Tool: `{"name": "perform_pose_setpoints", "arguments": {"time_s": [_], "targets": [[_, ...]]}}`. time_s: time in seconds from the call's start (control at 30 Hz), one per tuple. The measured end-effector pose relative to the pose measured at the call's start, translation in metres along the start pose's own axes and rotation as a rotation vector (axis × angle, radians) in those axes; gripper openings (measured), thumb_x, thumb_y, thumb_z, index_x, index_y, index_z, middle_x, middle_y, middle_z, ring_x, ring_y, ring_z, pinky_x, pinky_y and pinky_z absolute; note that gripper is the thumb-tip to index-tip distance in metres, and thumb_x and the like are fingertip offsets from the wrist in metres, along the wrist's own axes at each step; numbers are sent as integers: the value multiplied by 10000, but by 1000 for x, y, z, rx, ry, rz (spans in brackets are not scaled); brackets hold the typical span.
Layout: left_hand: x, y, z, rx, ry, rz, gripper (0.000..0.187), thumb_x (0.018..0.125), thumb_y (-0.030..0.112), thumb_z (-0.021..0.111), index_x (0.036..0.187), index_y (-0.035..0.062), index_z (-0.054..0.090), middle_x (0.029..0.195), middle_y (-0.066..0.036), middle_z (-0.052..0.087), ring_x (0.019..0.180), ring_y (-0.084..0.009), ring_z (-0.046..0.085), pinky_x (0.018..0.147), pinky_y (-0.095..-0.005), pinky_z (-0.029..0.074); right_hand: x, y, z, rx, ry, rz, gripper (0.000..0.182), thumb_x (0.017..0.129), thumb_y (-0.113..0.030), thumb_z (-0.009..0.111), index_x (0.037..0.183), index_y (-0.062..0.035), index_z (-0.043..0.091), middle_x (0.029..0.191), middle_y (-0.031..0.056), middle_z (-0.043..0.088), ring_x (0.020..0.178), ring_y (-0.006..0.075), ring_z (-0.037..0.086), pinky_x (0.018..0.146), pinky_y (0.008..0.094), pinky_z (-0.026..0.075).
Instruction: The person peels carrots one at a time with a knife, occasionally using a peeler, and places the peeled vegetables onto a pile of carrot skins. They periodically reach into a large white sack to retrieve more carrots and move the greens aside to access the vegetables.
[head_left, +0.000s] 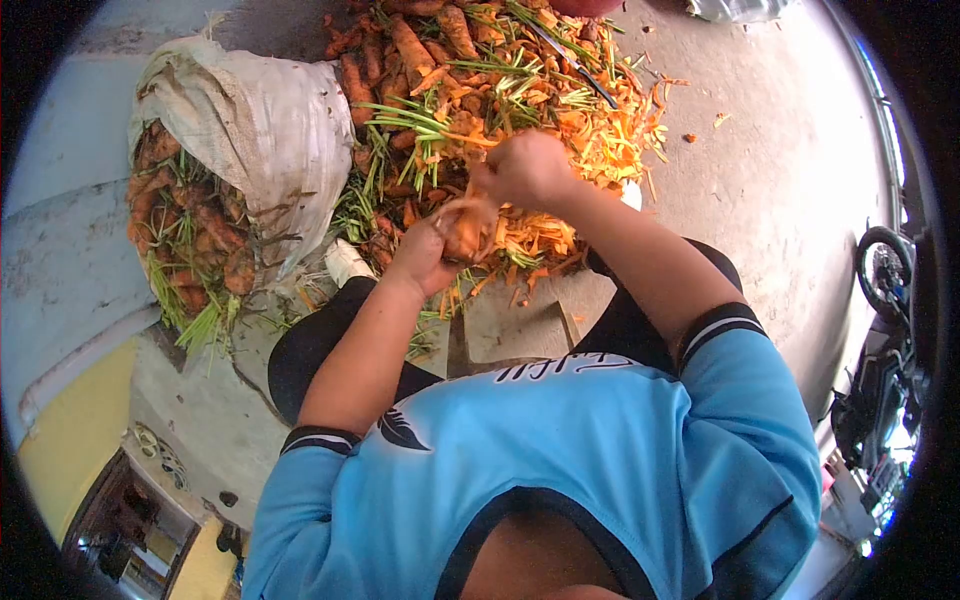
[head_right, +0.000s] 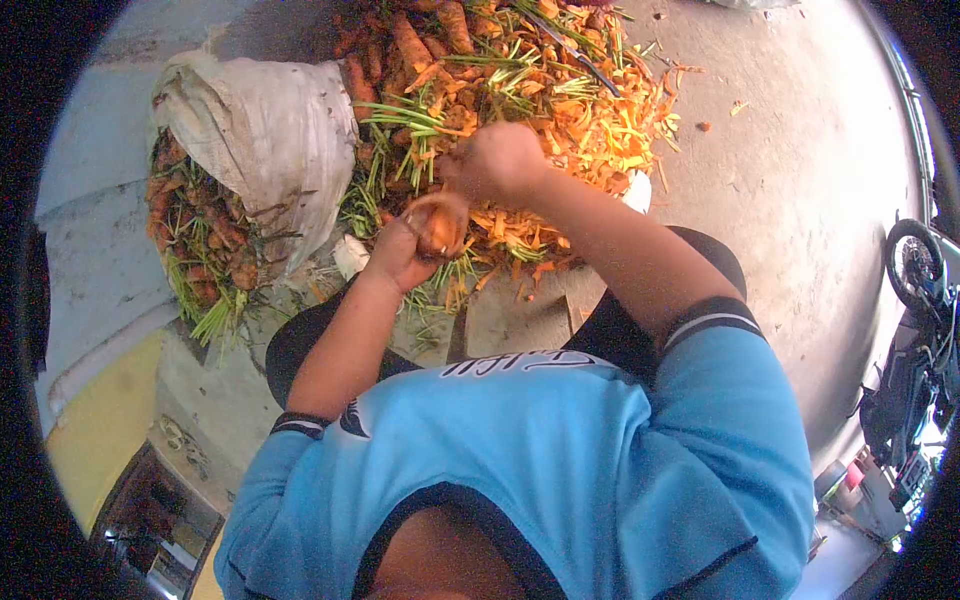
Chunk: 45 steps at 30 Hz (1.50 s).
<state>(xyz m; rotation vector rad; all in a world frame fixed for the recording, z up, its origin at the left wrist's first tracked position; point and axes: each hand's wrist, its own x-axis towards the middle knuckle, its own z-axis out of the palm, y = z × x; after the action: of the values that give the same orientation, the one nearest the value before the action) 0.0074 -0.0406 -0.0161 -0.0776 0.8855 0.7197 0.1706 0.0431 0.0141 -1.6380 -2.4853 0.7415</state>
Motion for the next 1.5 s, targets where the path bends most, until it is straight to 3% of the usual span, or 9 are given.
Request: {"name": "perform_pose_setpoints", "arguments": {"time_s": [0.13, 0.3, 0.53, 0.73, 0.97, 1.13, 1.2, 1.27, 1.5], "targets": [[4, -1, -10, -26, -53, -21, 263, 858, 276, 469, 1024, 74, 494, 904, -74, 552, 765, -193, 541, 641, -324, 462, 23, 37, -24, -112, -74, 303, 446, 730, -519, 484, 651, -111, 647, 562, 115, 573, 538, 270, 578, 521, 366, 464], [-2, 2, 11, -85, 55, 13, 287, 863, 271, 458, 1059, 62, 480, 875, -84, 549, 735, -189, 542, 629, -311, 463, 3, 3, -10, -49, 77, -36, 395, 750, -486, 486, 651, -146, 659, 584, 107, 582, 548, 277, 578, 542, 367, 476], [-6, 3, 2, 22, -43, 0, 299, 869, 242, 441, 1092, 44, 465, 900, -97, 558, 754, -194, 557, 657, -313, 473, 29, 54, -28, -138, 52, 462, 521, 761, -520, 435, 670, -49, 640, 647, 144, 605, 614, 288, 605, 577, 376, 486], [-4, 6, 5, 48, -39, -48, 281, 871, 227, 438, 1071, 32, 469, 817, -85, 553, 737, -193, 570, 657, -314, 489, 11, 7, -33, -42, 196, 232, 465, 758, -487, 445, 631, -84, 638, 611, 158, 585, 602, 300, 598, 555, 386, 483], [3, 2, -14, -73, -243, -78, 264, 863, 234, 447, 1077, 80, 465, 877, -91, 556, 766, -192, 563, 649, -322, 492, -9, -22, -30, 17, -52, -89, 371, 720, -424, 540, 629, -75, 627, 565, 143, 562, 548, 304, 567, 552, 389, 464], [0, 0, 0, 21, -92, -1, 255, 865, 241, 450, 1045, 60, 464, 841, -87, 545, 752, -192, 558, 658, -323, 489, 23, 27, -37, -244, -323, 273, 468, 729, -543, 500, 788, -105, 654, 689, 92, 626, 675, 250, 617, 582, 371, 491], [-1, 2, -6, 41, -102, -32, 255, 864, 239, 453, 1035, 51, 465, 832, -87, 544, 748, -193, 558, 657, -322, 488, 31, 56, -39, -200, -66, 473, 511, 731, -567, 474, 702, -90, 655, 644, 100, 614, 637, 244, 615, 554, 358, 488], [-3, 4, -5, 14, -105, -25, 259, 864, 238, 456, 1033, 41, 465, 830, -89, 544, 744, -192, 557, 653, -314, 485, 29, 53, -35, -156, 79, 450, 525, 751, -574, 436, 710, -99, 656, 645, 117, 610, 638, 251, 613, 544, 366, 483], [-2, 3, -1, -11, -60, -54, 282, 854, 260, 478, 1041, 51, 453, 823, -89, 549, 717, -203, 564, 588, -336, 490, -4, -7, -10, -15, -68, -8, 424, 758, -500, 479, 686, -115, 641, 601, 110, 578, 611, 268, 585, 578, 376, 460]]}}
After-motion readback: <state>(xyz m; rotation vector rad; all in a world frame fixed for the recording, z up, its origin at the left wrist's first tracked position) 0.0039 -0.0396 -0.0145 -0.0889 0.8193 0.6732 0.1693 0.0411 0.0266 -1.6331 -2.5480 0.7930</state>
